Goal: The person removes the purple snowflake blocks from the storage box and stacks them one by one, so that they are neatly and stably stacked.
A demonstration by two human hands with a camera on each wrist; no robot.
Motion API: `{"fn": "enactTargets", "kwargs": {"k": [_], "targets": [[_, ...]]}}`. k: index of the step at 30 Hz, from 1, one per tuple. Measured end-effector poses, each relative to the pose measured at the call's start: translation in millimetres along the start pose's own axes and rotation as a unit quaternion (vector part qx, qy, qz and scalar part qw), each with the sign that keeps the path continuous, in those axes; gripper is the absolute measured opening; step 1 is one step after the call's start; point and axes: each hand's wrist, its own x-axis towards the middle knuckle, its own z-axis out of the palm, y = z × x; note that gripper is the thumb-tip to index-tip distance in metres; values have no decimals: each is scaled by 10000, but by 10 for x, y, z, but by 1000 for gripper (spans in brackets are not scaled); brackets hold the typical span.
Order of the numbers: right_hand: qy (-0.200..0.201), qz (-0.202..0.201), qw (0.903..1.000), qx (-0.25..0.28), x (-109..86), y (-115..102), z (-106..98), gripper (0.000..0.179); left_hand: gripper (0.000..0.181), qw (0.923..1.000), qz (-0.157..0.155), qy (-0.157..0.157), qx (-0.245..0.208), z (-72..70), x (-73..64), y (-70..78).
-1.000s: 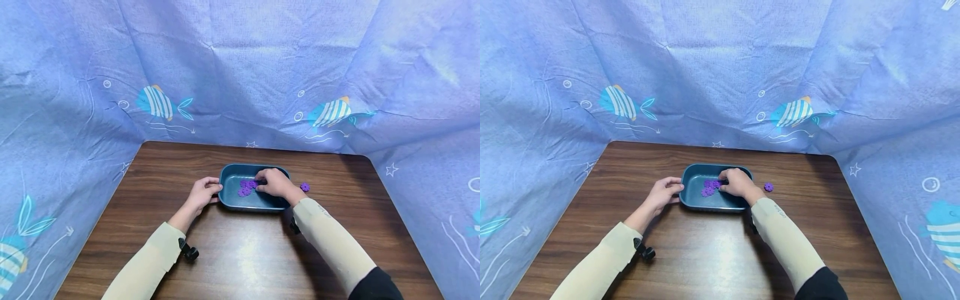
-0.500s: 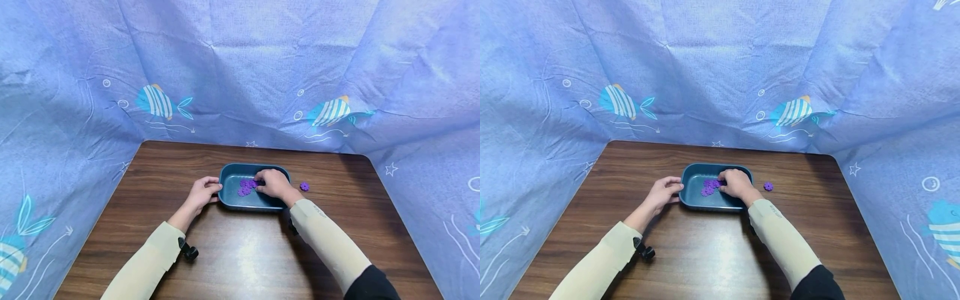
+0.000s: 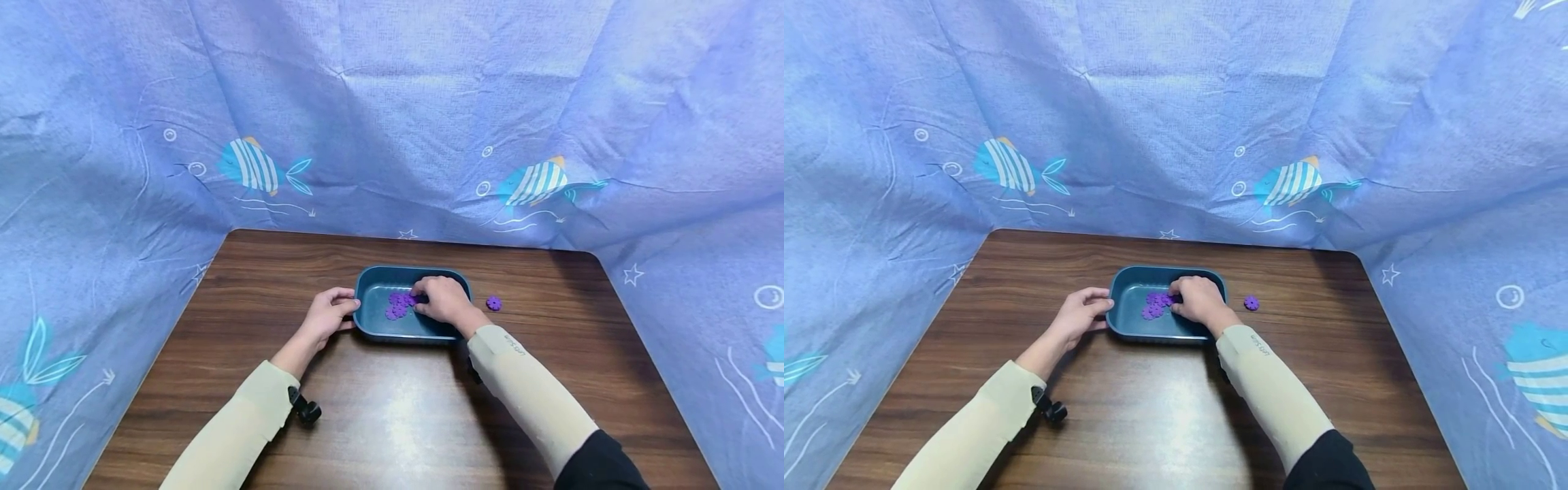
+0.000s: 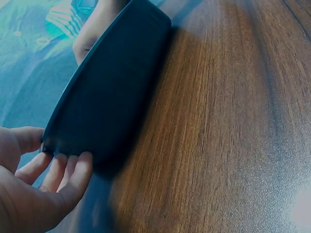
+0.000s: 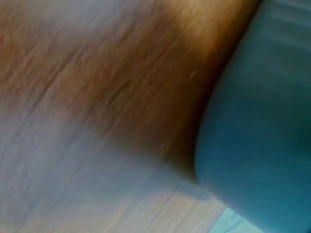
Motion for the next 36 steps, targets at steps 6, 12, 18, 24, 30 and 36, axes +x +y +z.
{"fn": "enactTargets", "kwargs": {"k": [6, 12, 18, 24, 30, 36], "targets": [[-35, 15, 10000, 27, 0, 16, -13, 27, 40, 10000, -43, -9, 2, 10, -6, 24], [-79, 170, 9995, 265, 4, 41, -41, 27, 37, 10000, -47, 21, -1, 26, -18, 24], [-30, 33, 9984, 558, -21, 75, -77, 27, 37, 10000, -53, 72, 11, 33, -26, 24], [107, -213, 9955, 918, -63, 107, -92, 27, 35, 9999, -70, 116, 33, 33, -32, 24], [475, -360, 9932, 1004, -109, 147, -160, 26, 33, 9999, -75, 135, 10, 40, -32, 13], [734, -385, 9905, 1100, -183, 201, -278, 25, 36, 9999, -54, 119, 7, 37, -28, 17]]}}
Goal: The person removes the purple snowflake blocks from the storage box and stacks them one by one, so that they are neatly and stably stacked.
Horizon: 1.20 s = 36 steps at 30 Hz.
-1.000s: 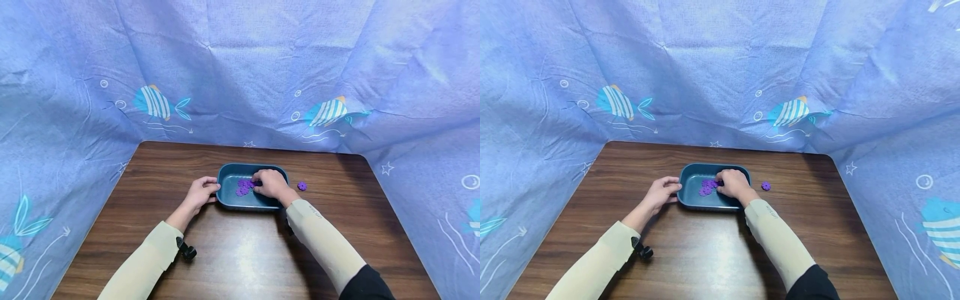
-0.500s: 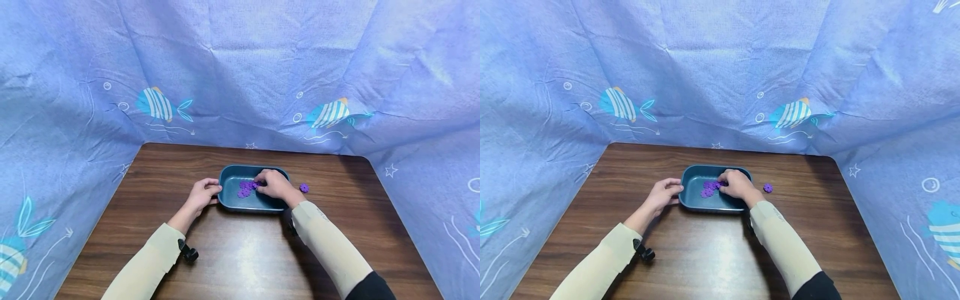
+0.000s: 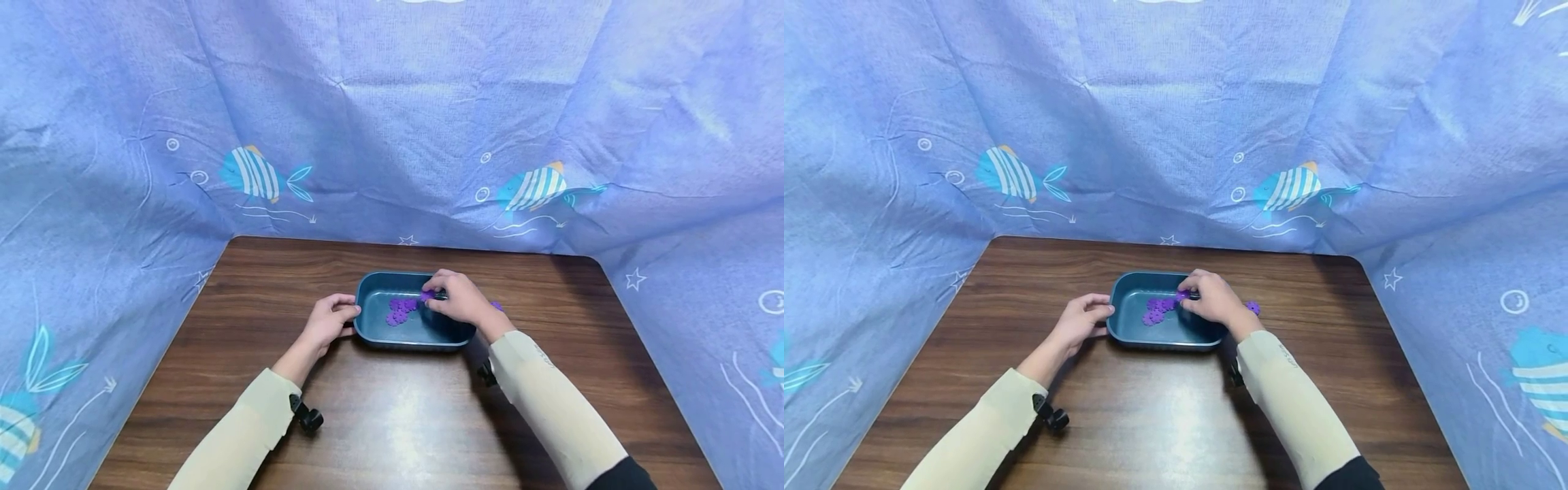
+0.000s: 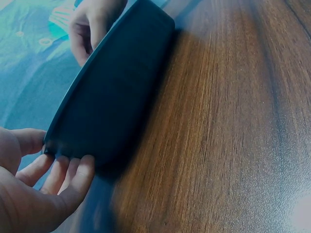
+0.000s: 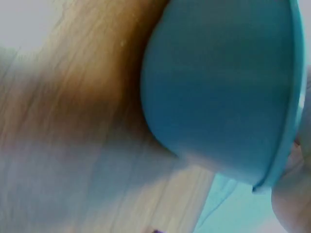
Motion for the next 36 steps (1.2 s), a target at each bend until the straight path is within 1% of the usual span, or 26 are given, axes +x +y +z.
{"fn": "enactTargets", "kwargs": {"k": [6, 12, 19, 28, 36], "targets": [[367, -16, 9993, 102, -73, 62, -110, 23, 37, 10000, 62, -28, 12, -12, -7, -7], [652, 2, 9975, 287, -155, 156, -217, 23, 34, 10000, 10, 7, 39, -7, -10, 0], [970, 6, 9947, 352, -245, 282, -276, 22, 33, 10000, -6, 21, 8, -8, -14, 0], [1265, 328, 9909, 330, -415, 423, -332, 19, 33, 10000, -7, 58, -2, 1, -17, -1], [1237, 727, 9893, 260, -609, 590, -354, 17, 35, 10000, 1, 5, 40, 2, -12, 3]]}}
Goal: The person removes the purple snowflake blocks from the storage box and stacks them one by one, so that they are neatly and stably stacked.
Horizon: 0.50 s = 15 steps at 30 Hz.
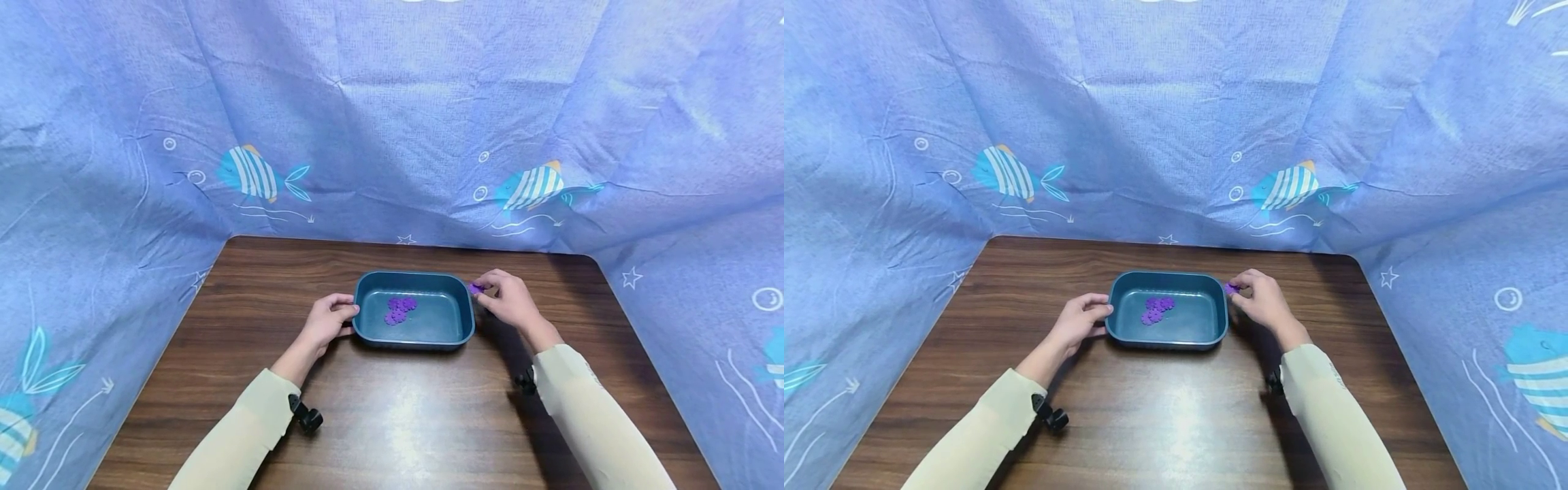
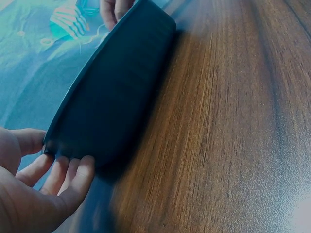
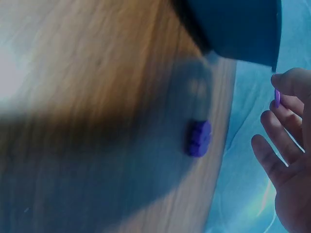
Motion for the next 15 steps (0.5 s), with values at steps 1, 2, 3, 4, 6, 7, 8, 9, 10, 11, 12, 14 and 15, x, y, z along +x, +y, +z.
{"fn": "enactTargets", "kwargs": {"k": [1, 2, 3, 4, 6, 7, 8, 9, 10, 11, 12, 14, 15], "targets": [[1, 27, 10000, 1, -19, 26, 0, 17, 34, 10000, 0, 4, -3, 0, -1, -1], [16, 41, 10000, 5, -37, 53, 0, 17, 34, 10000, -8, 11, -5, 1, -1, -4], [29, 70, 10000, 5, -56, 79, 1, 17, 33, 10000, -13, 23, -10, 2, -2, -5], [40, 105, 9999, 20, -73, 102, -1, 17, 33, 10000, -12, 29, -18, 1, -1, -8], [53, 144, 9999, 69, -105, 144, -3, 17, 33, 10000, 8, 31, -29, -3, -2, -8], [45, 171, 9998, 102, -121, 166, -4, 17, 33, 10000, 0, 38, -36, -2, -3, -6], [35, 201, 9997, 126, -138, 189, -4, 17, 33, 10000, -8, 43, -41, -2, -4, -3], [19, 232, 9996, 147, -155, 213, -2, 17, 33, 10000, -10, 43, -39, -3, -5, -2], [1, 260, 9995, 164, -172, 236, 1, 17, 33, 10000, -14, 40, -37, -3, -5, -2], [-7, 290, 9995, 152, -189, 262, 5, 17, 33, 10000, -21, 41, -32, -4, -5, 0], [-24, 326, 9994, 134, -207, 288, 10, 18, 33, 10000, -39, 47, -26, -4, -7, 1], [-34, 411, 9991, 88, -245, 338, 17, 18, 33, 10000, -53, 43, -20, -2, -8, 3], [-32, 453, 9990, 58, -264, 361, 20, 18, 33, 10000, -60, 36, -20, 0, -7, 2]]}}
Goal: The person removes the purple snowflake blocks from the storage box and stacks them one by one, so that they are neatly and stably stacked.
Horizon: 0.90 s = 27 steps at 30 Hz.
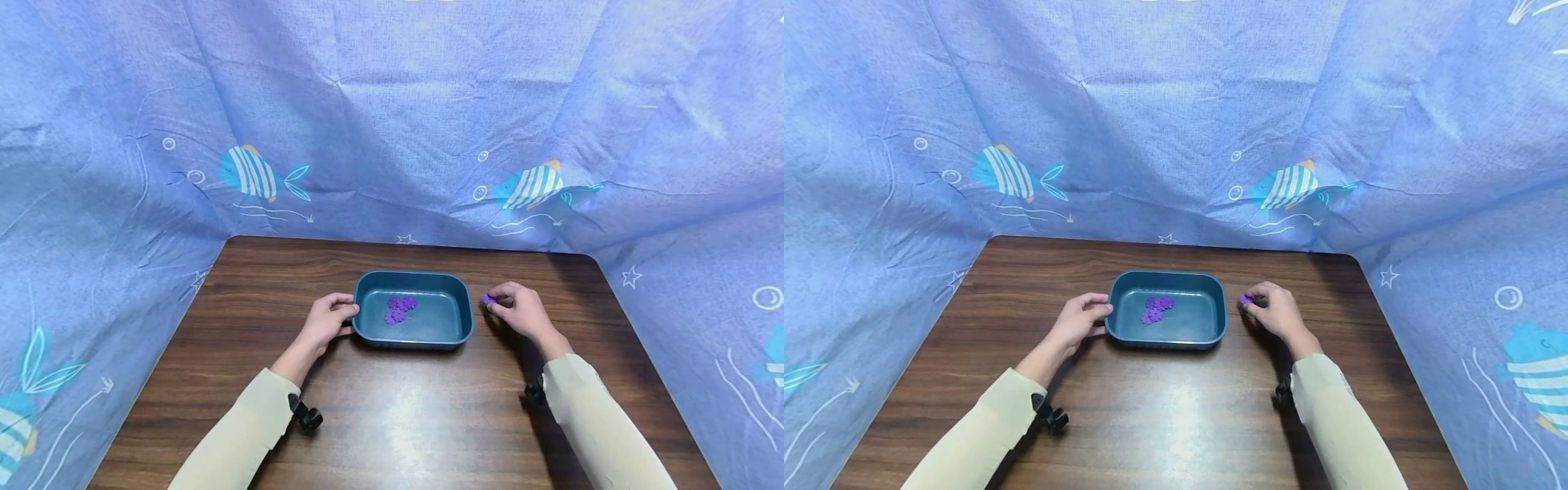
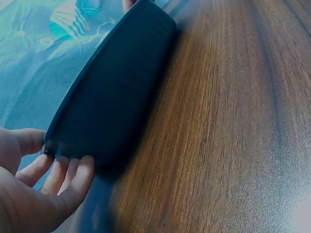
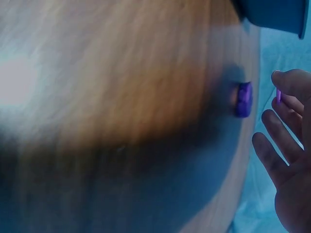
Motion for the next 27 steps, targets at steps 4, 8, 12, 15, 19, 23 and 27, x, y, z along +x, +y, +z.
{"fn": "enactTargets", "kwargs": {"k": [4, 8, 12, 15, 19, 23, 27], "targets": [[13, 171, 9998, -123, -62, 73, 15, 19, 34, 10000, -2, -8, 1, 0, 5, -4], [-8, 323, 9993, -190, -107, 118, 25, 20, 34, 10000, 19, -3, 2, 3, 5, 0], [-2, 307, 9992, -253, -127, 139, 34, 20, 34, 10000, 24, -5, -22, 9, 1, 3], [-10, 218, 9993, -318, -132, 143, 42, 21, 34, 10000, 7, -14, -35, 7, 0, 11], [-13, 174, 9992, -352, -131, 142, 47, 21, 34, 10000, -7, -30, -53, 3, 4, 19], [-8, 180, 9992, -367, -118, 141, 50, 21, 34, 10000, -23, -39, -50, 3, 4, 30], [1, 167, 9991, -394, -110, 138, 53, 21, 34, 10000, -37, -46, -38, 3, 0, 45]]}}
